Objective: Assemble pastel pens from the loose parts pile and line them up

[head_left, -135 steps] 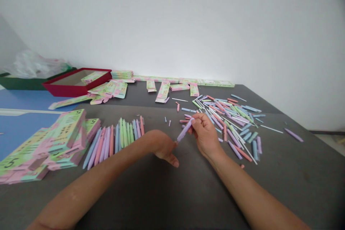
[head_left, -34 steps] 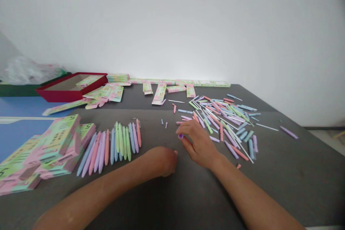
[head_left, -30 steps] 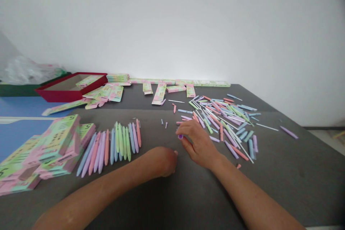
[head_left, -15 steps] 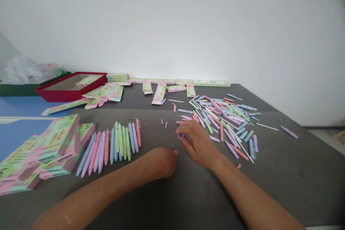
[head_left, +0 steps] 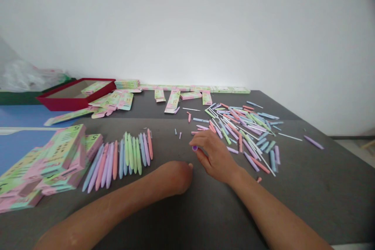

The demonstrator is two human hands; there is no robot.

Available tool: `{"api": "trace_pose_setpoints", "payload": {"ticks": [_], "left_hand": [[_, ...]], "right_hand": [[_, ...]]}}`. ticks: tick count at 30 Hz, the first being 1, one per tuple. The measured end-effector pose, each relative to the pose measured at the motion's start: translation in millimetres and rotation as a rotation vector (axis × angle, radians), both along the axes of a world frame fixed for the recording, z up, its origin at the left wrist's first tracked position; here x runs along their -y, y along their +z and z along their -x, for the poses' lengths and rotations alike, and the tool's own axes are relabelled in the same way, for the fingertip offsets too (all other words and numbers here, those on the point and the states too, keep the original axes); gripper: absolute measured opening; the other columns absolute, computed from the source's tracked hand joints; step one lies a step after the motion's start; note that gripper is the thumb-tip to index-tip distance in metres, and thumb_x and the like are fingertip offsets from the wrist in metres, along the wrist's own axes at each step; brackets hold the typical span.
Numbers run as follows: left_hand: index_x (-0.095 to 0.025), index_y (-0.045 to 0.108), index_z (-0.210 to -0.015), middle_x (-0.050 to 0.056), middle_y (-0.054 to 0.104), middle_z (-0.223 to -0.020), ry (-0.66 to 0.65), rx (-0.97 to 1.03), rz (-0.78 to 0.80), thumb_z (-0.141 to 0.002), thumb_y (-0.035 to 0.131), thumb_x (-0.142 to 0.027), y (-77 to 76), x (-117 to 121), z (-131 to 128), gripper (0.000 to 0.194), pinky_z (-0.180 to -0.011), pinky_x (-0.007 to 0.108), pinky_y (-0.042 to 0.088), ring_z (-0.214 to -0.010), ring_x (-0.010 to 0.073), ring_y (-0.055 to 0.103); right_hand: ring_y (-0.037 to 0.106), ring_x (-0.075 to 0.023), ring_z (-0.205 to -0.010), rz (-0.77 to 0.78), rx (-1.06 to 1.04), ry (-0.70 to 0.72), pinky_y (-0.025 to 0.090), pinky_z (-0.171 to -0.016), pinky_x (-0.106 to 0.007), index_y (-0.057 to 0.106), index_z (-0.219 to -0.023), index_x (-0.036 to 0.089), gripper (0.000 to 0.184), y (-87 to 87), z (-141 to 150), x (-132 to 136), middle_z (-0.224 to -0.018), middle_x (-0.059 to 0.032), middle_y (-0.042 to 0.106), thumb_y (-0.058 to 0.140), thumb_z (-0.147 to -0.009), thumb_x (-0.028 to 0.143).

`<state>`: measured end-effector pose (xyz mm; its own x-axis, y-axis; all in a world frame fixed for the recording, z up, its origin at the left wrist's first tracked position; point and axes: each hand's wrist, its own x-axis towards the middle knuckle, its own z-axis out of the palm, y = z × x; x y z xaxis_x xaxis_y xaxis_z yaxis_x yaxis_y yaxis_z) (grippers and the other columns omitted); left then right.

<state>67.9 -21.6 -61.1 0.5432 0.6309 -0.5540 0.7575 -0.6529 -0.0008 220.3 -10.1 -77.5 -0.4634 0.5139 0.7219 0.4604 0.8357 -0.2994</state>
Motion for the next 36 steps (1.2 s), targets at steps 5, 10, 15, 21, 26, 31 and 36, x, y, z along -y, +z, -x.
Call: {"api": "trace_pose_setpoints", "payload": {"ticks": [5, 10, 15, 21, 26, 31, 36], "left_hand": [[-0.004, 0.05, -0.132, 0.02, 0.072, -0.098, -0.014, -0.007, -0.012, -0.091, 0.048, -0.022, 1.0, 1.2, -0.3, 0.046, -0.071, 0.036, 0.051, -0.089, 0.0307, 0.068], [-0.005, 0.053, -0.129, 0.021, 0.071, -0.101, -0.035, 0.026, -0.044, -0.093, 0.043, -0.023, -6.5, 2.1, 4.6, 0.042, -0.073, 0.036, 0.05, -0.09, 0.0308, 0.068], [-0.006, 0.052, -0.13, 0.021, 0.071, -0.1, -0.048, 0.063, -0.065, -0.092, 0.044, -0.024, -17.2, 0.8, 9.1, 0.043, -0.073, 0.036, 0.051, -0.09, 0.0306, 0.068], [-0.004, 0.046, -0.135, 0.024, 0.07, -0.1, -0.032, 0.105, -0.076, -0.087, 0.05, -0.022, -22.3, 0.7, 11.6, 0.052, -0.07, 0.039, 0.053, -0.092, 0.0346, 0.067], [-0.004, 0.043, -0.138, 0.026, 0.069, -0.105, -0.011, 0.119, -0.087, -0.085, 0.053, -0.022, -27.8, 1.9, 12.2, 0.057, -0.074, 0.042, 0.053, -0.098, 0.0365, 0.065], [-0.006, 0.04, -0.14, 0.025, 0.068, -0.107, -0.009, 0.135, -0.076, -0.085, 0.053, -0.023, -31.1, 1.6, 14.1, 0.059, -0.076, 0.043, 0.052, -0.102, 0.0379, 0.063], [-0.002, 0.039, -0.14, 0.028, 0.067, -0.107, 0.007, 0.136, -0.06, -0.085, 0.054, -0.022, -29.2, 2.7, 12.2, 0.059, -0.076, 0.047, 0.051, -0.104, 0.0406, 0.061]], "right_hand": [[0.054, -0.0218, -0.102, 0.0, 0.019, -0.009, 0.044, -0.087, -0.041, 0.049, -0.107, 0.024, 0.024, -0.2, 0.2, 0.5, -0.102, -0.0072, 0.059, 0.047, -0.088, 0.01], [0.054, -0.0218, -0.102, -0.004, 0.02, -0.01, 0.044, -0.087, -0.041, 0.049, -0.108, 0.025, 0.024, -0.5, -0.1, 0.2, -0.102, -0.0072, 0.059, 0.046, -0.088, 0.01], [0.054, -0.0218, -0.102, 0.041, -0.029, 0.003, 0.043, -0.089, -0.041, 0.049, -0.108, 0.024, 0.024, -1.0, 0.4, 1.6, -0.103, -0.0071, 0.059, 0.047, -0.088, 0.012], [0.052, -0.0142, -0.072, 0.519, -0.512, 0.006, 0.045, -0.064, -0.029, 0.048, -0.104, 0.021, 0.02, -13.4, 6.6, -6.9, -0.085, -0.0011, 0.055, 0.053, -0.085, 0.023], [0.048, -0.0115, -0.06, 0.74, -0.841, 0.108, 0.042, -0.056, -0.025, 0.046, -0.101, 0.024, 0.028, -25.6, 8.5, -23.6, -0.068, 0.0058, 0.048, 0.062, -0.079, 0.033], [0.047, -0.0108, -0.056, 0.837, -0.967, 0.091, 0.042, -0.054, -0.023, 0.05, -0.093, 0.022, 0.029, -25.5, 8.7, -26.3, -0.062, 0.0077, 0.044, 0.067, -0.074, 0.037], [0.048, -0.0103, -0.056, 0.878, -0.98, 0.099, 0.042, -0.054, -0.024, 0.051, -0.093, 0.022, 0.031, -24.6, 9.8, -24.6, -0.067, 0.006, 0.051, 0.068, -0.073, 0.037]]}}
